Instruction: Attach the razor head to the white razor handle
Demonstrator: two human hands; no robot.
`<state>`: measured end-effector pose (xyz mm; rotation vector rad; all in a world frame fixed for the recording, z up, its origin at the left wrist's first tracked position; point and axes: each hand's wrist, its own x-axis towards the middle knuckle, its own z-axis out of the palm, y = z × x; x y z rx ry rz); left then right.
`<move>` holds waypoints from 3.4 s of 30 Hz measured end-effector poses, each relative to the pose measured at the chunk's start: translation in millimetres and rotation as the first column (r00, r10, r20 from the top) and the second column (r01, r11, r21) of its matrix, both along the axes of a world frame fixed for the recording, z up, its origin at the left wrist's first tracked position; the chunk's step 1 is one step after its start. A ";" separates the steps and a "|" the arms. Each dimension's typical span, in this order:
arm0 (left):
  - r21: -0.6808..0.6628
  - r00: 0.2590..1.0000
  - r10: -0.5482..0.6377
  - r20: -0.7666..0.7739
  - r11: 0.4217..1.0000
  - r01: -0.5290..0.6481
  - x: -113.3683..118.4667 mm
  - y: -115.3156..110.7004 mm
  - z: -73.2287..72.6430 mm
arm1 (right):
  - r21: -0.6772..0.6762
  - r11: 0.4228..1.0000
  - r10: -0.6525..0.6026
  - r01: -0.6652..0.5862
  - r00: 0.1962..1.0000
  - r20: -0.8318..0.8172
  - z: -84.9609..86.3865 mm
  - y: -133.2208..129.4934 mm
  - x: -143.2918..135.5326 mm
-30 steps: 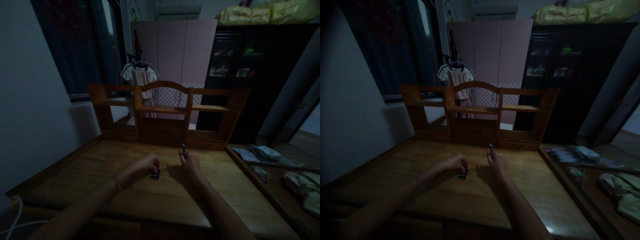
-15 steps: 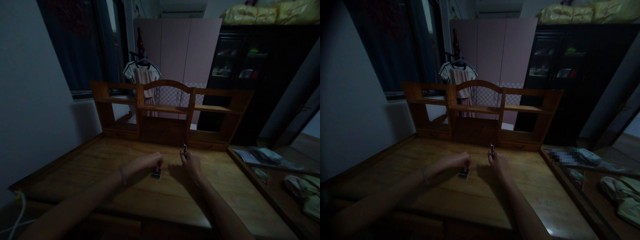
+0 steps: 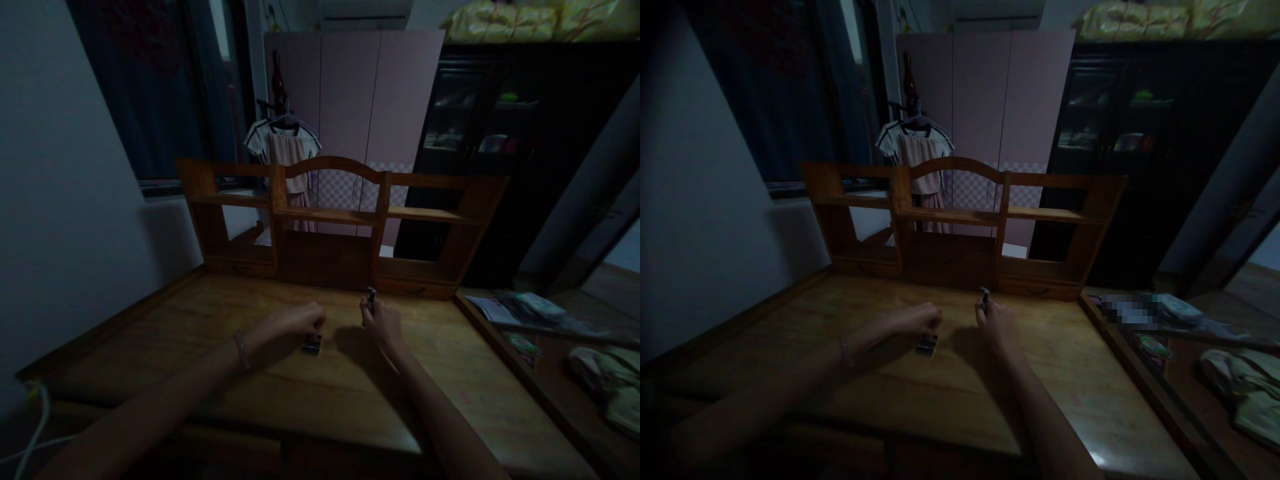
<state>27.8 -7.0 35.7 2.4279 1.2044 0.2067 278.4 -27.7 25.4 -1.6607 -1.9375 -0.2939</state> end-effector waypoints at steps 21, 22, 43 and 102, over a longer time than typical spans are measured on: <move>-0.597 0.002 0.647 0.762 0.701 0.391 15.4 7.7 -35.5 | -0.228 0.944 0.193 -0.237 0.961 -0.199 -18.3 17.5 -5.7; -0.592 0.019 0.641 0.767 0.697 0.406 15.9 5.3 -33.9 | -0.269 0.917 0.212 -0.295 0.930 -0.299 -17.5 16.9 -8.5; -0.622 0.219 0.590 0.777 0.666 0.412 13.6 3.1 -35.4 | -0.375 0.609 0.316 -0.699 0.648 -0.693 9.2 -1.4 -21.1; -0.644 0.373 0.538 0.755 0.716 0.269 14.9 0.3 -31.7 | -0.494 0.543 0.320 -0.679 0.712 -0.626 12.4 -2.0 -18.6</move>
